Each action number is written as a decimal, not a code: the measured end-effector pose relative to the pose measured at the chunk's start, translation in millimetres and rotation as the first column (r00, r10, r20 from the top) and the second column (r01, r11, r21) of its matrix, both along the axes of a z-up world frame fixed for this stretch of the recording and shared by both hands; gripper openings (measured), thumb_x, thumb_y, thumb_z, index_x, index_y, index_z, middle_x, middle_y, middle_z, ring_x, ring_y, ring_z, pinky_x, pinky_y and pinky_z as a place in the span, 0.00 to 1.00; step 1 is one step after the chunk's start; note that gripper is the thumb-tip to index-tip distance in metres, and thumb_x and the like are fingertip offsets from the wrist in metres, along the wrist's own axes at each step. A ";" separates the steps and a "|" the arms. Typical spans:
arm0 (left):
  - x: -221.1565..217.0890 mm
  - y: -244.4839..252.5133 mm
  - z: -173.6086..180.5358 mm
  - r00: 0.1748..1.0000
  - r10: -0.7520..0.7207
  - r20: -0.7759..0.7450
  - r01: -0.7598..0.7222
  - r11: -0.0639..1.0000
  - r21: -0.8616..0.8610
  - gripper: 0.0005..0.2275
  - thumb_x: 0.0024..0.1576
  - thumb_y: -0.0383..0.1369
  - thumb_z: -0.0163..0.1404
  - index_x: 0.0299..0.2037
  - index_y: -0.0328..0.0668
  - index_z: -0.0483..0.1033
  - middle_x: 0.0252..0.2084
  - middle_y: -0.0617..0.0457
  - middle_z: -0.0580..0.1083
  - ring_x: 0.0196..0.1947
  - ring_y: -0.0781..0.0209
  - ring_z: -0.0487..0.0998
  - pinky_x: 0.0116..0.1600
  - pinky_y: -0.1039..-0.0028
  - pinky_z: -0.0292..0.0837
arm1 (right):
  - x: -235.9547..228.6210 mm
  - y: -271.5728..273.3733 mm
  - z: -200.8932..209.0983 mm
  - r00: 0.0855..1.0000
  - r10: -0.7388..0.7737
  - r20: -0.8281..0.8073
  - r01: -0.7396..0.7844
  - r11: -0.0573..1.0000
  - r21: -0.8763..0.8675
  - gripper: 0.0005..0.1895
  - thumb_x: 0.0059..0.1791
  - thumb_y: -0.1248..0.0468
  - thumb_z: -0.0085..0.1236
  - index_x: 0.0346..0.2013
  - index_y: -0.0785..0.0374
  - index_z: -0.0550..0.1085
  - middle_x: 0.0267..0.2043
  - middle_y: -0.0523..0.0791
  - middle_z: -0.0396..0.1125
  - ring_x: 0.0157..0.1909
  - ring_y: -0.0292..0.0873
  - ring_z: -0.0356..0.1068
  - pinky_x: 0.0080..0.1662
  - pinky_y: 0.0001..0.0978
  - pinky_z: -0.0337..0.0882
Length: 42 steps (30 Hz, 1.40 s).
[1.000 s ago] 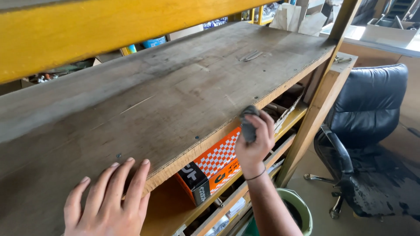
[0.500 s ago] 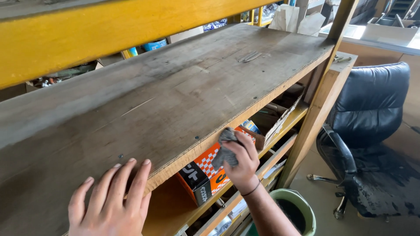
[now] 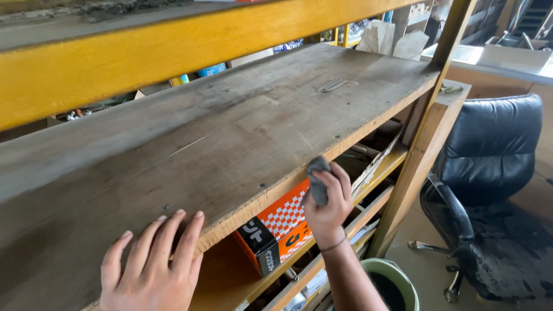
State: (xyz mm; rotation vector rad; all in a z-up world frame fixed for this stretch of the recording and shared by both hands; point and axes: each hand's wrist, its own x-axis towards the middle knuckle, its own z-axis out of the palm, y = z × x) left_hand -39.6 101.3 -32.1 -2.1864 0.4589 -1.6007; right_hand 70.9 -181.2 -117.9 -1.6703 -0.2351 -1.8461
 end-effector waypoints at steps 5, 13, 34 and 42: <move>2.2 -2.0 -2.2 1.000 0.001 0.008 -0.001 1.000 -0.018 0.13 0.59 0.39 0.53 0.53 0.71 0.81 0.52 0.70 0.81 0.50 0.71 0.80 0.62 0.69 0.64 | -1.6 11.4 -18.1 0.993 0.086 0.075 -0.069 0.975 -0.211 0.17 0.41 0.78 0.52 0.42 0.64 0.76 0.52 0.55 0.68 0.49 0.51 0.73 0.48 0.38 0.77; 1.1 -0.9 -5.9 1.000 -0.019 -0.019 0.018 0.999 -0.049 0.14 0.58 0.37 0.56 0.53 0.70 0.81 0.52 0.68 0.80 0.50 0.69 0.80 0.64 0.67 0.64 | -14.7 27.5 11.5 1.000 0.011 -0.012 -0.011 1.000 0.023 0.22 0.35 0.77 0.46 0.41 0.66 0.76 0.49 0.58 0.68 0.52 0.57 0.71 0.53 0.47 0.77; -0.7 -2.5 -4.2 0.999 -0.035 -0.026 0.033 0.998 -0.061 0.14 0.57 0.38 0.57 0.53 0.68 0.80 0.52 0.68 0.79 0.50 0.68 0.78 0.62 0.65 0.66 | -15.4 35.4 0.0 1.000 0.022 -0.021 -0.022 1.000 0.012 0.20 0.37 0.78 0.47 0.40 0.64 0.76 0.52 0.57 0.68 0.51 0.55 0.72 0.53 0.43 0.78; -1.6 -4.0 -1.5 0.998 -0.048 -0.031 0.045 0.996 -0.073 0.13 0.58 0.37 0.55 0.53 0.68 0.80 0.52 0.66 0.79 0.50 0.68 0.79 0.61 0.64 0.66 | -11.8 22.7 -8.3 0.999 0.011 -0.035 -0.012 0.999 -0.040 0.15 0.39 0.74 0.51 0.39 0.63 0.77 0.50 0.57 0.70 0.52 0.56 0.72 0.53 0.45 0.76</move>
